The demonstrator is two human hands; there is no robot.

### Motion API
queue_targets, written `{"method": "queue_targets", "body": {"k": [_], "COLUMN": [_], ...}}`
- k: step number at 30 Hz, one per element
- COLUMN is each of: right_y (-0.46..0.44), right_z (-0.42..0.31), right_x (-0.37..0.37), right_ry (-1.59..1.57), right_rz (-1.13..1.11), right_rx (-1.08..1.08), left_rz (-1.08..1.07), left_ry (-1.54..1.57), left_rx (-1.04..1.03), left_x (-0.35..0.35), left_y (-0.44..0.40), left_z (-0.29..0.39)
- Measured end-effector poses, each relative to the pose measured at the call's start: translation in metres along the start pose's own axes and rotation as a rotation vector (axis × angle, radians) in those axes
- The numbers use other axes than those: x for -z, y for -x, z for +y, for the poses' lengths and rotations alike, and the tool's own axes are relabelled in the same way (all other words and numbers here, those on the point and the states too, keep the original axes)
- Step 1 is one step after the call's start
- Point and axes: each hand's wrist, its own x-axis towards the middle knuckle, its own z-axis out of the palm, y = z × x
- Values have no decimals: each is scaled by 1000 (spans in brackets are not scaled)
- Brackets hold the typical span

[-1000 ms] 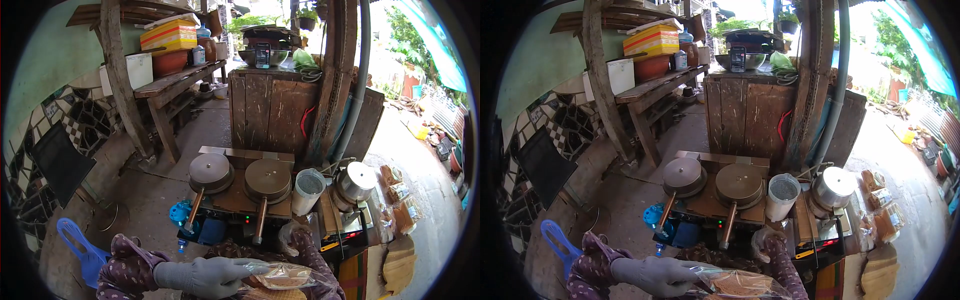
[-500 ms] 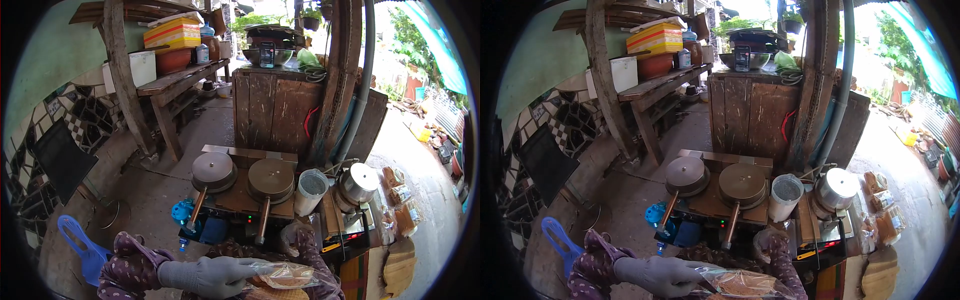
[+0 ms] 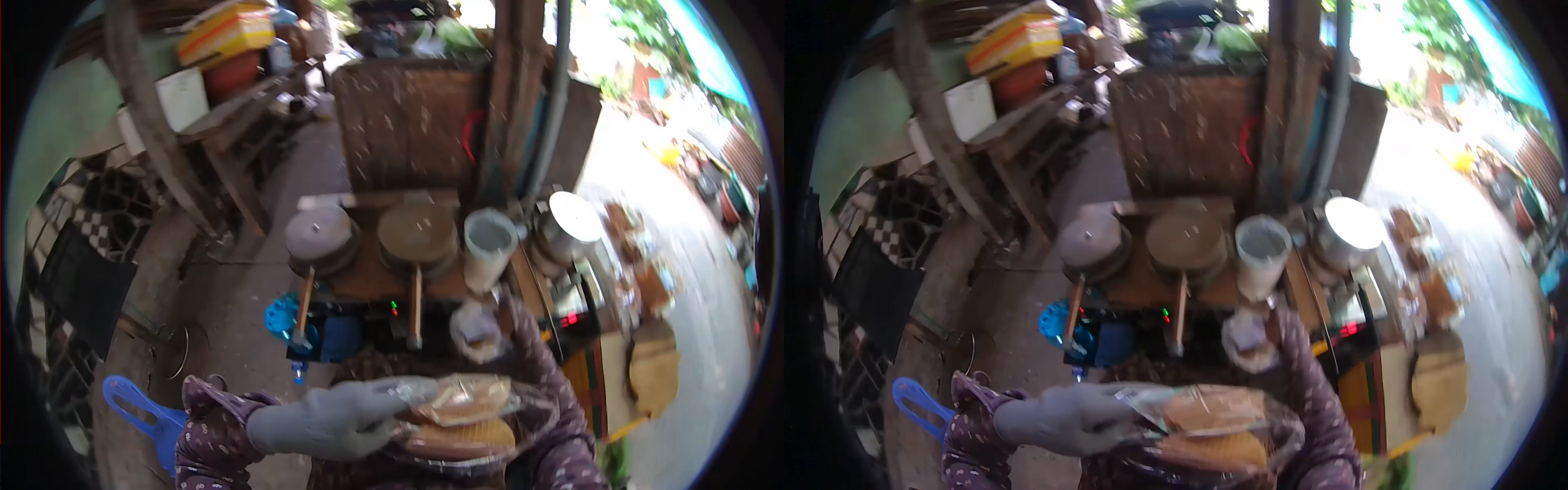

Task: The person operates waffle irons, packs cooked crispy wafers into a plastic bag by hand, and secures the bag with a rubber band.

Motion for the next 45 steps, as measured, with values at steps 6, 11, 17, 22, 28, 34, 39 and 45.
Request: {"method": "queue_targets", "body": {"k": [6, 11, 17, 22, 28, 34, 39, 45], "right_y": [-28, -25, -30, -34, -42, -45, -61, -49], "right_z": [-56, -65, -24, 19, 18, 37, 105, 0], "right_x": [109, 128, 76, 5, -19, -18, -58, 24], "right_ry": [-690, -732, -467, -17, 252, 96, -330, -779], "right_rz": [65, 71, 81, 108, 95, 133, 245, 149], "right_rx": [-244, -233, -350, -330, -399, -336, -345, -344], "left_rz": [4, 9, -1, 45, -33, 11, -39, 35], "left_ry": [-63, -45, -57, -70, -72, -80, -90, -23], "left_rx": [77, 176, 206, 104, 208, 175, 245, 205], "left_x": [2, 3, -2, -9, -4, -5, -1, -4], "left_y": [4, 3, 9, 11, 7, 3, 4, 4], "left_z": [6, 22, 24, 14, 18, 17, 22, 27]}}
